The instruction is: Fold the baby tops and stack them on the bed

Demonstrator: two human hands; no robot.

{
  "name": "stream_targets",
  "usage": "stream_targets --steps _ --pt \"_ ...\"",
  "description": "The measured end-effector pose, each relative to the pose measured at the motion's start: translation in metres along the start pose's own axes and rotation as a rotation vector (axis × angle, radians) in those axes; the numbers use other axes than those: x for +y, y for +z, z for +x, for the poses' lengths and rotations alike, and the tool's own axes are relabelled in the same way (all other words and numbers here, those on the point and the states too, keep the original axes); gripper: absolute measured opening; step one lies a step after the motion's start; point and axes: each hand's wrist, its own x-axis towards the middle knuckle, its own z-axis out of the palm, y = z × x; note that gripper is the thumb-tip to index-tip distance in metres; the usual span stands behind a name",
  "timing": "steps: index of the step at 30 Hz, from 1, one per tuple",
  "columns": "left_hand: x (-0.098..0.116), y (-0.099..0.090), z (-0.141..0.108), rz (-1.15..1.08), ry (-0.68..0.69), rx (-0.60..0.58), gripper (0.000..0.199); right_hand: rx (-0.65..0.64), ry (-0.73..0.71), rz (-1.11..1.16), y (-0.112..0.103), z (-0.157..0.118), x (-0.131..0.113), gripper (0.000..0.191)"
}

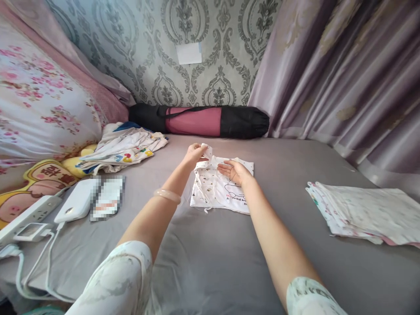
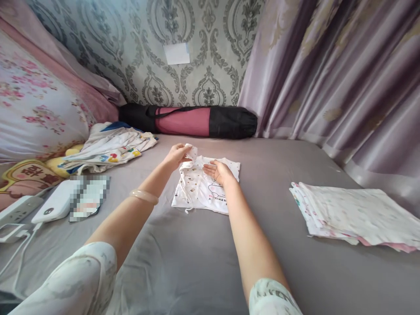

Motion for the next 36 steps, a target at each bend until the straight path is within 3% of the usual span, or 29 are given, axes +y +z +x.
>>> stream_targets --steps 4,7,11,14,17,22,27,31,36 --pt "-0.012 0.01 0.0 -0.012 0.055 -0.164 0.038 -0.034 0.006 0.053 -0.005 0.0 0.001 0.037" --pt "-0.021 -0.001 0.005 0.054 0.109 -0.016 0.03 -0.104 -0.012 0.02 -0.007 0.001 0.0 0.045" --pt "-0.04 -0.023 0.014 0.275 0.143 0.162 0.017 -0.02 -0.052 -0.057 -0.005 0.002 0.002 0.023" --pt "-0.053 -0.033 0.014 0.412 0.189 0.122 0.032 0.106 -0.111 -0.097 0.0 0.002 0.005 0.002" --pt "-0.06 -0.033 0.009 0.562 0.265 0.016 0.042 0.18 -0.189 -0.185 0.002 0.001 0.005 0.005" --pt "-0.067 -0.027 0.002 0.834 0.308 -0.159 0.05 0.355 -0.317 -0.682 -0.008 -0.001 0.001 0.02" --pt "-0.078 -0.027 0.002 1.053 0.334 -0.214 0.05 0.551 -0.302 -1.295 -0.012 -0.011 -0.001 0.028" --pt "-0.082 -0.032 0.003 1.144 0.316 -0.251 0.05 0.576 -0.322 -1.477 -0.008 -0.018 0.002 0.03" --pt "-0.077 -0.033 0.003 1.175 0.321 -0.266 0.048 0.599 -0.331 -1.537 -0.006 -0.021 0.005 0.034"
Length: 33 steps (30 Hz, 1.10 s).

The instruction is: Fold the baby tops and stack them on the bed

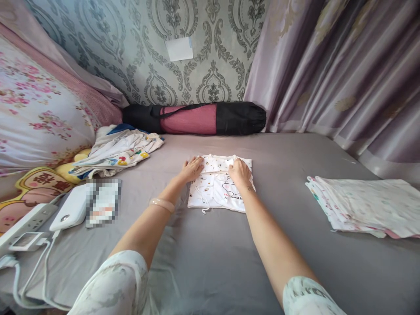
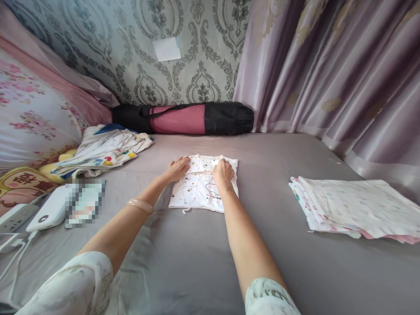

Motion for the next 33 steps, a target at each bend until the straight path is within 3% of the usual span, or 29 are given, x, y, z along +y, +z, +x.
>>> stream_targets --steps 3,5,8,10,17,24,29,33 --pt "0.014 -0.004 -0.001 0.024 0.04 0.084 0.049 0.113 -0.075 -0.043 0.002 -0.001 -0.002 0.044" --pt "0.03 -0.005 -0.001 0.052 0.084 0.138 0.05 0.178 -0.247 -0.078 0.006 -0.002 -0.004 0.052" --pt "0.055 -0.003 -0.001 0.111 0.14 0.137 0.051 0.131 -0.48 -0.12 0.015 -0.005 -0.008 0.057" --pt "0.065 0.002 -0.002 0.158 0.136 0.121 0.052 0.053 -0.525 -0.136 0.021 -0.008 -0.009 0.058" --pt "0.056 0.025 -0.004 0.192 0.156 0.085 0.055 -0.156 -0.455 -0.153 0.029 -0.01 -0.006 0.059" --pt "0.058 0.024 -0.004 0.193 0.115 0.082 0.056 -0.158 -0.449 -0.129 0.028 -0.009 -0.007 0.058" --pt "0.062 0.021 -0.009 0.191 0.053 0.185 0.06 -0.006 -0.347 -0.152 0.029 -0.007 -0.004 0.058" --pt "0.063 0.02 -0.009 0.192 0.059 0.112 0.058 -0.073 -0.265 -0.152 0.031 -0.006 -0.001 0.057"
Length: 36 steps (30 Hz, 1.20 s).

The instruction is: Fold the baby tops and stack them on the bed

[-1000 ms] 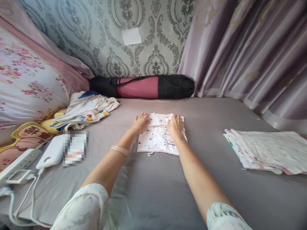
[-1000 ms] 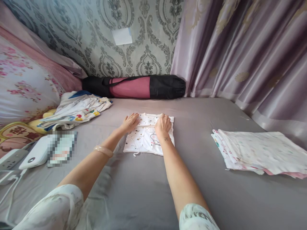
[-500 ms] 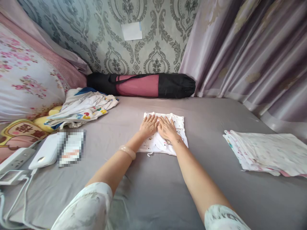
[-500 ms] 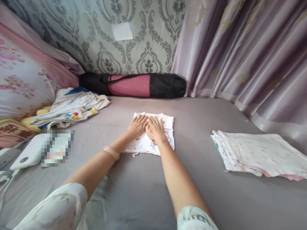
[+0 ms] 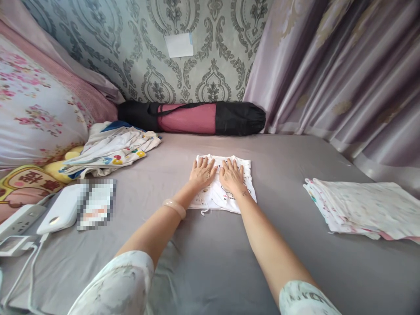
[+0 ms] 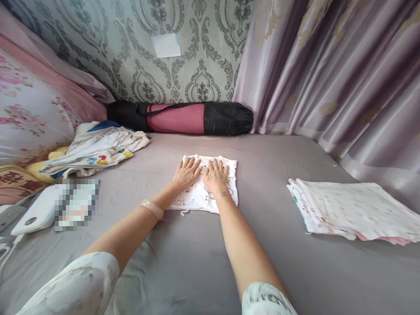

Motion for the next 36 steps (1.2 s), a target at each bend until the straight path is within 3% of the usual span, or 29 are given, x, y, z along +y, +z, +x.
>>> stream_targets --steps 8,14,17,23,29,33,36 --pt "0.003 -0.002 0.0 0.059 -0.034 -0.04 0.062 -0.023 0.002 -0.006 0.001 0.001 0.001 0.058" --pt "0.002 0.003 0.0 0.124 -0.149 0.024 0.076 0.126 0.109 -0.015 0.0 0.001 0.005 0.06" --pt "0.001 0.006 0.002 0.135 -0.161 -0.022 0.08 0.09 0.154 -0.012 0.002 0.001 0.006 0.06" --pt "-0.001 0.007 0.002 0.113 -0.16 -0.005 0.079 0.051 0.158 0.002 0.001 0.001 0.006 0.061" --pt "0.0 0.001 -0.002 0.038 -0.241 0.159 0.074 0.164 0.232 -0.02 -0.008 0.006 0.02 0.063" --pt "0.0 0.001 -0.001 0.041 -0.223 0.031 0.077 0.089 0.321 -0.016 -0.004 0.01 0.029 0.066" --pt "-0.001 0.003 0.001 0.054 -0.238 0.004 0.079 0.076 0.325 -0.017 0.0 0.011 0.031 0.067"
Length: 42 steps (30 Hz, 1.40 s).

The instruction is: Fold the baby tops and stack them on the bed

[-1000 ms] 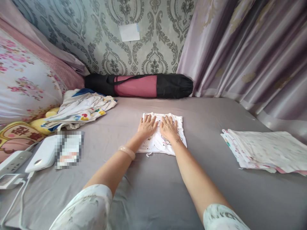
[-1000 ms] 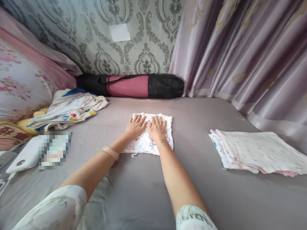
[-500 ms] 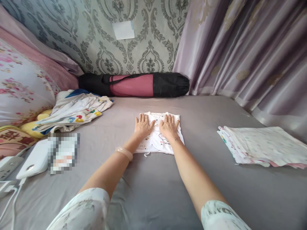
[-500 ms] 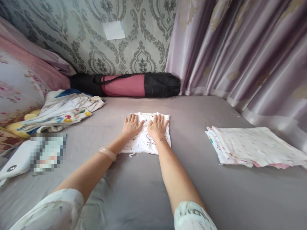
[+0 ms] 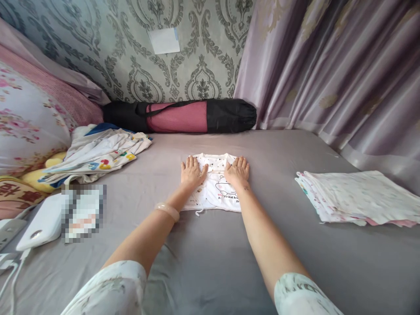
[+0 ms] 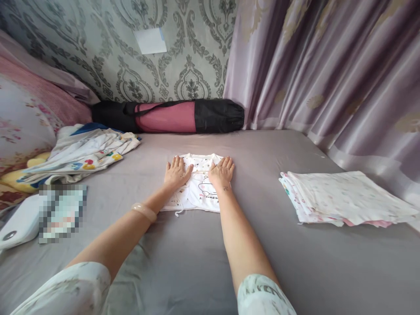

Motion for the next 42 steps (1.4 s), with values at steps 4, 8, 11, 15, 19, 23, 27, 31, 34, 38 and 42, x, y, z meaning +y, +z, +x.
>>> stream_targets --steps 4,8,11,15,19,23,27,31,34,38,42 --pt "-0.001 0.002 0.0 -0.009 0.008 0.022 0.078 0.009 0.006 0.037 -0.001 0.0 0.001 0.066" --pt "0.001 0.0 -0.004 0.013 0.083 0.152 0.072 0.045 -0.037 0.064 -0.009 -0.003 -0.002 0.063" --pt "0.003 -0.003 -0.007 0.053 0.281 0.205 0.064 0.034 -0.258 0.062 -0.013 -0.01 -0.011 0.058" --pt "0.003 -0.004 -0.006 0.053 0.379 0.051 0.057 -0.096 -0.426 0.039 -0.01 -0.02 -0.023 0.055" --pt "0.002 -0.001 -0.001 0.021 0.361 -0.062 0.058 -0.147 -0.41 0.0 -0.004 -0.02 -0.025 0.056" --pt "-0.001 -0.006 0.002 0.009 0.375 -0.123 0.058 -0.164 -0.405 0.02 -0.005 -0.018 -0.024 0.056" --pt "-0.006 -0.016 0.004 0.026 0.303 -0.016 0.058 -0.143 -0.416 0.01 -0.013 -0.017 -0.029 0.056" --pt "-0.014 -0.015 0.006 0.043 0.162 -0.021 0.061 -0.085 -0.598 0.011 -0.012 -0.019 -0.037 0.058" --pt "-0.019 -0.009 0.008 0.037 0.161 -0.106 0.063 -0.142 -0.659 0.028 -0.003 -0.022 -0.041 0.058" --pt "-0.019 -0.008 0.01 0.03 0.17 -0.115 0.064 -0.135 -0.651 0.082 -0.001 -0.023 -0.043 0.057" --pt "-0.011 -0.019 -0.003 0.017 0.226 -0.061 0.061 -0.143 -0.644 0.094 -0.017 -0.02 -0.028 0.059"
